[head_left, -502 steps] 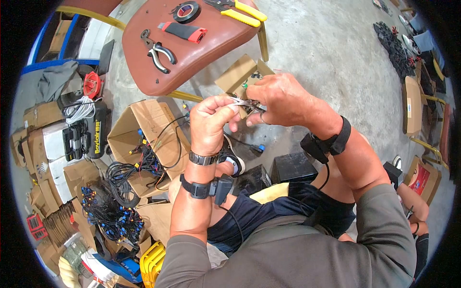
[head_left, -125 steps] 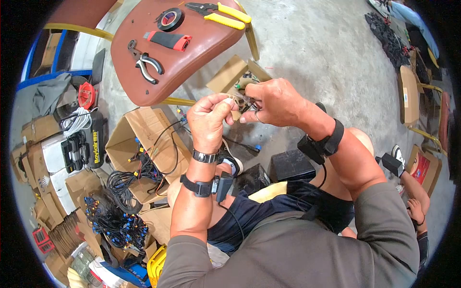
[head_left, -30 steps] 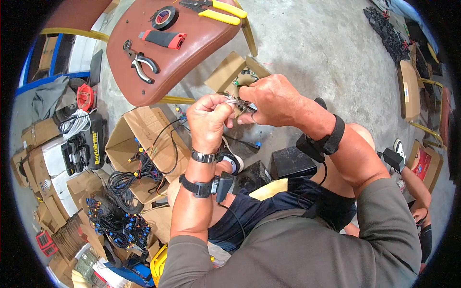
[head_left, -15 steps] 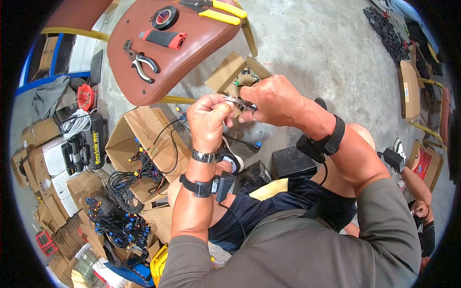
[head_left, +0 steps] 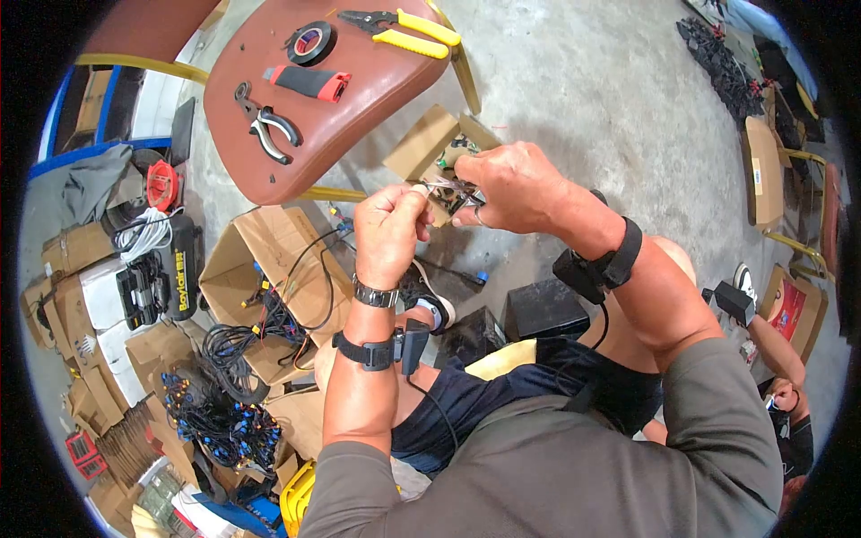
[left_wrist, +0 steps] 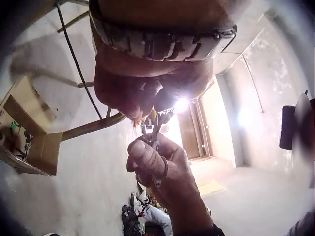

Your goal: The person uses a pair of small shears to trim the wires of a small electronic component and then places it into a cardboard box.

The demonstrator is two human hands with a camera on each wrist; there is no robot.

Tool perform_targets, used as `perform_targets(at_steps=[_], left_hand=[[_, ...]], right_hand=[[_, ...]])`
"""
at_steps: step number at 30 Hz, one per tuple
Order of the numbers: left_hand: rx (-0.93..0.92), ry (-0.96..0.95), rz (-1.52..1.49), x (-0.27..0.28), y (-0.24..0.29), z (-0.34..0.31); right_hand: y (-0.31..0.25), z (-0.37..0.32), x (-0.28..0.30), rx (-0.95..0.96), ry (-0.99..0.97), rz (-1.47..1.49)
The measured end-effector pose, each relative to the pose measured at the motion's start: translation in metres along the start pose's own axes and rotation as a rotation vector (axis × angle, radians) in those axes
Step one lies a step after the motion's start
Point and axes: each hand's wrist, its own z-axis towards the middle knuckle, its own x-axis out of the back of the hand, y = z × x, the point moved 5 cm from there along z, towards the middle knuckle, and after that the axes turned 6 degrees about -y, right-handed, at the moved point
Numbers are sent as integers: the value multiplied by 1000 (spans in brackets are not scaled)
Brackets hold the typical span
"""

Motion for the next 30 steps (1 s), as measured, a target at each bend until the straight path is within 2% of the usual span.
perform_targets(at_steps=[1,4,7,10,11,15,19,22,26,27,28,29,30], left_hand=[[20,-9,36,0,-1,0],[-119,116,-34,2,1,0],[-125,104,-146,1,6,2],[-146,58,-78,-9,6,1],[-110,12,-142,-11,3,1],[-223,-21,-134,-14,-2,4],[-201,-114,-301,-13,0,4],[-198,-108,-367,-9,1,4],[-226,-47,-233,-9,12,-1],[-205,-68,-240,-8,15,-3],[-226,-83,-210,-7,18,-5],[-234,-70,-186,-6,19,-6],[-283,-67,-137,-2,16,-5]], right_hand=[[0,0,0,1,-3,-14],[2,1,2,-6,4,-30],[2,0,-2,27,34,-96],[-6,1,-10,102,45,-145],[-8,1,-12,109,50,-150],[-10,4,-12,92,-11,-115],[-11,7,-5,34,-27,7],[-11,7,-4,11,-62,50],[-11,8,-12,38,-40,129],[-10,5,-16,144,85,211],[-15,5,-12,102,1,168],[-16,5,-12,121,7,162],[-15,2,-17,172,87,189]])
